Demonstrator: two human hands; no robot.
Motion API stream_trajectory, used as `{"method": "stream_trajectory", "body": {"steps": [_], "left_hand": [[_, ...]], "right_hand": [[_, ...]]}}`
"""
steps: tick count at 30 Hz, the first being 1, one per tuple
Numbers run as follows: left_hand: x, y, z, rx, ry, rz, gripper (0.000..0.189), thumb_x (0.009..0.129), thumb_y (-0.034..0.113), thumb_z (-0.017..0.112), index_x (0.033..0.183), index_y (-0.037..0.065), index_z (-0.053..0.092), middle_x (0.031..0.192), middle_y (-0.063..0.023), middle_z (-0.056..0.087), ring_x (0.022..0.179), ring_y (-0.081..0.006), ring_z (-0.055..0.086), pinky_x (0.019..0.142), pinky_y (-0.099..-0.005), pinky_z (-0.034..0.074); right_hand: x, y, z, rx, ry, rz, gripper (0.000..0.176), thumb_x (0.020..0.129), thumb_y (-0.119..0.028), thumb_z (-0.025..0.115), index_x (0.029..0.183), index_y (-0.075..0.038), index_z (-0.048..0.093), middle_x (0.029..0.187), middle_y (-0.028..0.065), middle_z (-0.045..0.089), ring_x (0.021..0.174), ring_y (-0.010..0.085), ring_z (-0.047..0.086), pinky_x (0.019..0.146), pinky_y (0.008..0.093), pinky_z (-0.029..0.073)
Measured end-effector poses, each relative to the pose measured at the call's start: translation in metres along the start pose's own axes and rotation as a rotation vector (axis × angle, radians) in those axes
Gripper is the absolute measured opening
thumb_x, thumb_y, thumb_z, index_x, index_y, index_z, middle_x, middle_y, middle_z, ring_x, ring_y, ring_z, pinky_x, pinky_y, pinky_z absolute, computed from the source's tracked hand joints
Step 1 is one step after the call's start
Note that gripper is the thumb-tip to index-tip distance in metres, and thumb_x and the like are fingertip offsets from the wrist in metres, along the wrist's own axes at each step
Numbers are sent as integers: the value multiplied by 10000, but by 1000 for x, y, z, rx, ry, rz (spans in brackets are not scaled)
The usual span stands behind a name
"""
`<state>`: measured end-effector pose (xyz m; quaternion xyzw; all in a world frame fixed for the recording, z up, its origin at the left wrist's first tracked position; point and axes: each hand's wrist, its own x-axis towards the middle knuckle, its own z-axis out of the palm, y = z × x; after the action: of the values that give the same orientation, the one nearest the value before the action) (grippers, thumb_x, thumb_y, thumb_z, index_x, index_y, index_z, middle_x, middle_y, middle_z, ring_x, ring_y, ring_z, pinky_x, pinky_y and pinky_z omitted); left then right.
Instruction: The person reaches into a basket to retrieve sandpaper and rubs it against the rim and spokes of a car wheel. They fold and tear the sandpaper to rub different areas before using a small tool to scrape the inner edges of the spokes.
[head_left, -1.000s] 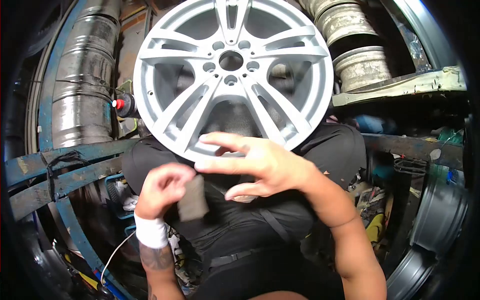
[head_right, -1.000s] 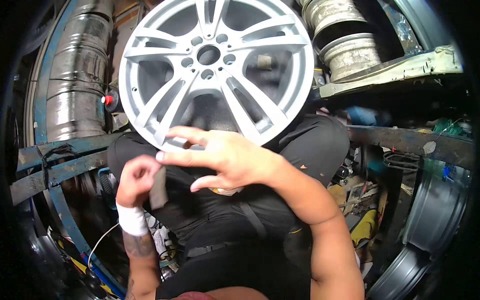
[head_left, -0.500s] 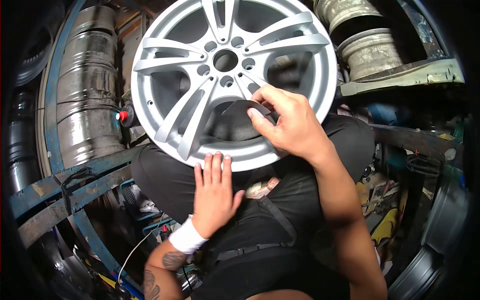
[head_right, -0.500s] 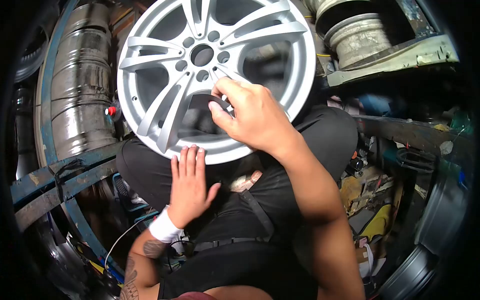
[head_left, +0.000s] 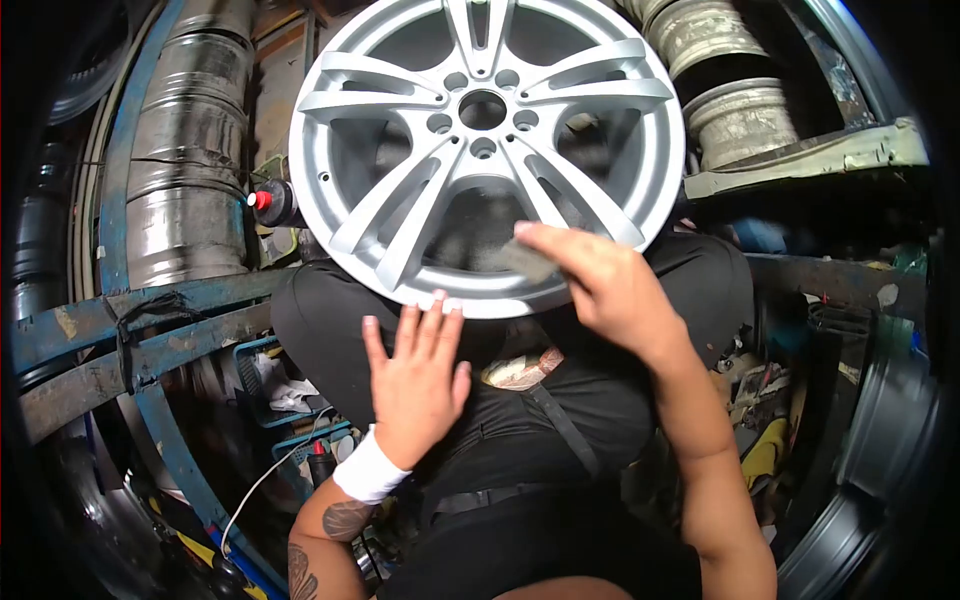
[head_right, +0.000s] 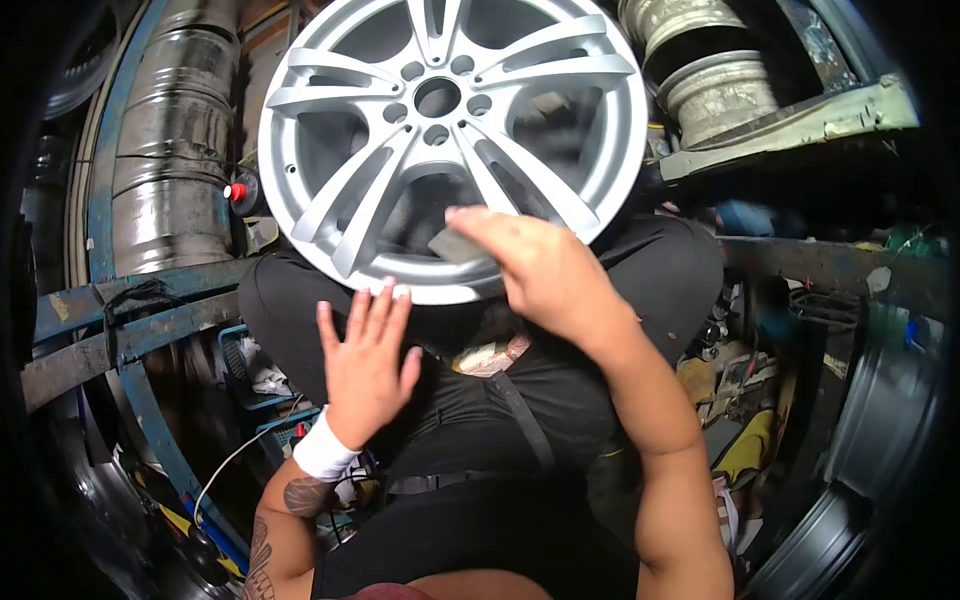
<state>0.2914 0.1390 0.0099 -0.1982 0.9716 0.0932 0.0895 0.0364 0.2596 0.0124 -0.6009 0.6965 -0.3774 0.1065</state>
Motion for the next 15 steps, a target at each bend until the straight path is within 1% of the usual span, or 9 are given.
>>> {"method": "stream_trajectory", "body": {"steps": [1,2,3,5,6,8,12,14,15], "left_hand": [[1,-9,-4,13,29,-18,724,923,313,706,1569,73,487,1624,-146,480,1501,-364,435,1256,-665,159],[4,-18,-9,25,57,-35,691,928,312,702,1548,71,516,1601,-151,507,1490,-375,447,1258,-645,181],[12,-26,-17,-23,98,-47,573,943,289,695,1458,55,607,1507,-170,594,1451,-393,485,1250,-603,235],[33,-44,-32,-55,227,-9,445,948,262,716,1335,44,680,1311,-174,704,1306,-381,609,1176,-608,341],[46,-50,-40,-59,302,5,415,942,266,730,1292,45,696,1228,-167,737,1247,-371,652,1141,-619,379],[83,-57,-77,-76,419,36,388,940,284,751,1250,54,714,1186,-159,750,1191,-355,687,1090,-575,440],[182,-71,-118,-358,594,105,338,966,303,712,1225,87,746,1108,-170,781,978,-347,754,869,-409,569],[222,-82,-103,-437,670,124,328,975,287,683,1244,110,747,1089,-172,784,904,-346,763,823,-422,581],[234,-89,-93,-466,634,149,359,969,268,679,1271,83,739,1107,-185,781,926,-354,764,860,-424,580]], "right_hand": [[-12,-9,2,-80,-59,27,573,820,46,639,1385,-52,645,1328,138,708,1271,330,664,1070,430,529],[-23,-21,7,-201,-119,68,559,834,22,644,1384,-76,660,1401,118,671,1371,339,592,1146,513,452],[-38,-29,18,-283,-118,58,562,842,-4,651,1398,-83,656,1429,111,655,1403,351,561,1164,556,416],[-71,-37,45,-381,-137,76,548,889,-95,646,1438,-98,643,1472,94,636,1448,366,517,1186,637,352],[-82,-40,58,-422,-133,123,614,842,-32,651,1452,-107,639,1499,84,620,1456,368,505,1204,606,330],[-89,-46,70,-488,-101,139,552,912,-85,599,1463,-79,628,1497,99,626,1437,353,531,1198,619,329],[-60,-61,98,-554,-90,120,513,961,-145,551,1455,-24,618,1459,132,653,1390,305,591,1192,597,353],[-45,-64,124,-555,-57,79,534,957,-171,557,1454,19,603,1458,136,650,1429,289,559,1196,582,362],[-45,-64,124,-540,-36,96,533,958,-157,559,1468,-7,603,1466,129,647,1409,293,581,1188,567,373]]}}
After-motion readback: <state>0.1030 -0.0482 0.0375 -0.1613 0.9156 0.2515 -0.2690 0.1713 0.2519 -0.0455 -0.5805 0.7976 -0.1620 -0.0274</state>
